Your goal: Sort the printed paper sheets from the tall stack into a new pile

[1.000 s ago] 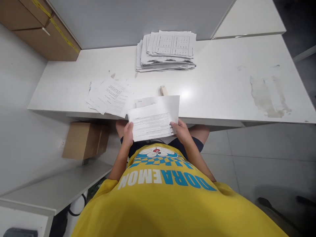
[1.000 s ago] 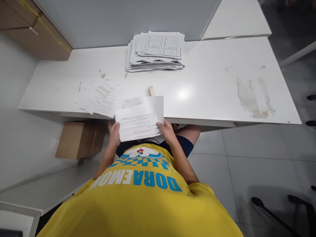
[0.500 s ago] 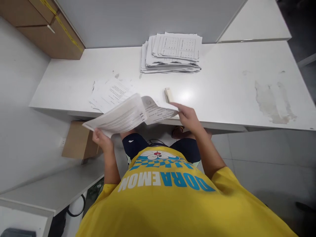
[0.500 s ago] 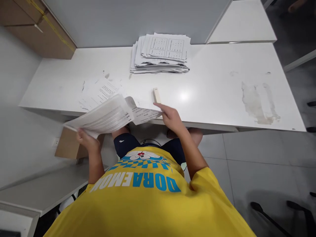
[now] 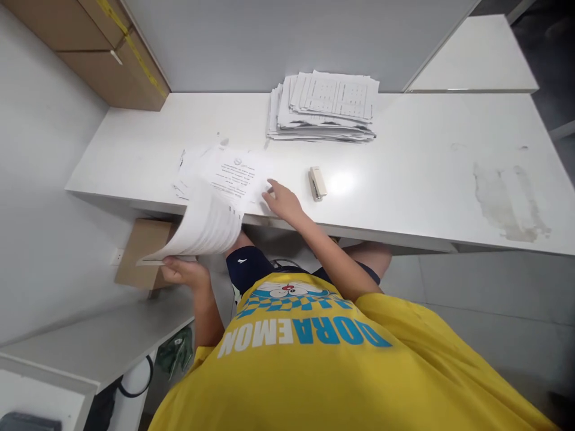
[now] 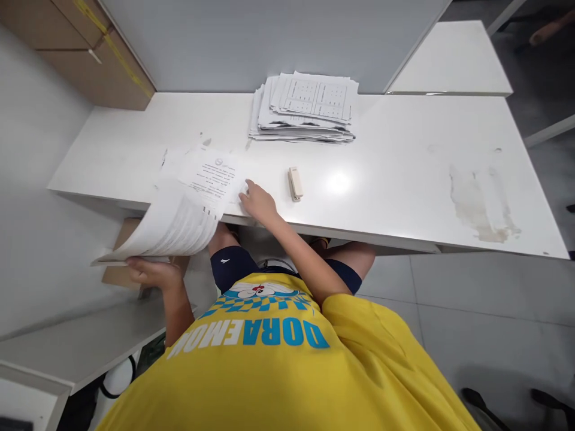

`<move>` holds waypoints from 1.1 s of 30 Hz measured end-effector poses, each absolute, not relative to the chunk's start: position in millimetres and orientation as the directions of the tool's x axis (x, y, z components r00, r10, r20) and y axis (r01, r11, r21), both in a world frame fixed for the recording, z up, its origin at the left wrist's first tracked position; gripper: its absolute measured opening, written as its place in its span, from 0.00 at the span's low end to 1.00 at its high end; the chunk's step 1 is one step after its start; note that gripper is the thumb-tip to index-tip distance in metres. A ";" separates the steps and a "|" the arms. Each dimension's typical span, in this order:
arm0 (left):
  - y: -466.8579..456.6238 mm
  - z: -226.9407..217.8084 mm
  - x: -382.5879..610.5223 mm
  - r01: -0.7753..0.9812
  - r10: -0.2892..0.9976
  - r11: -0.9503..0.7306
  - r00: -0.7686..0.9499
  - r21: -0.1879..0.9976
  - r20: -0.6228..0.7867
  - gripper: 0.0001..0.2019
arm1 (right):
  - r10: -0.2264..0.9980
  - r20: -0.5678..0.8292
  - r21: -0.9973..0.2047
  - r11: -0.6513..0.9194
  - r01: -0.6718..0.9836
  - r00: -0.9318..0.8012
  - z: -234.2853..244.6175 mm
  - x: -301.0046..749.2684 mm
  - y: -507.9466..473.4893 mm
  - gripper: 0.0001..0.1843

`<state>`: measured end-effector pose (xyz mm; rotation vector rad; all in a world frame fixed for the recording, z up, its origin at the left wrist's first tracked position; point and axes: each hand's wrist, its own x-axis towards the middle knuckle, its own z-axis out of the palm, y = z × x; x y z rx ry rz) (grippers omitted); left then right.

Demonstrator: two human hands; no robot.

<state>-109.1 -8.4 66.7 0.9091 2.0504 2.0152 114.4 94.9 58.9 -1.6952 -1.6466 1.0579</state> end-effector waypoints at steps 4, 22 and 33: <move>4.3 61.4 -81.8 0.121 0.514 -0.270 -0.821 0.955 0.249 0.25 | 0.982 -0.150 -0.918 -0.095 0.385 -0.115 61.5 152.3 38.5 0.28; 74.3 45.9 45.0 0.277 0.959 -0.284 0.060 0.918 0.278 0.24 | 0.880 0.142 -0.989 0.105 0.104 0.454 25.8 266.8 -5.1 0.23; 61.6 24.0 57.3 0.318 0.937 -0.272 0.301 0.908 0.175 0.23 | 0.846 0.206 -0.954 0.061 0.295 0.492 0.7 291.6 -10.4 0.19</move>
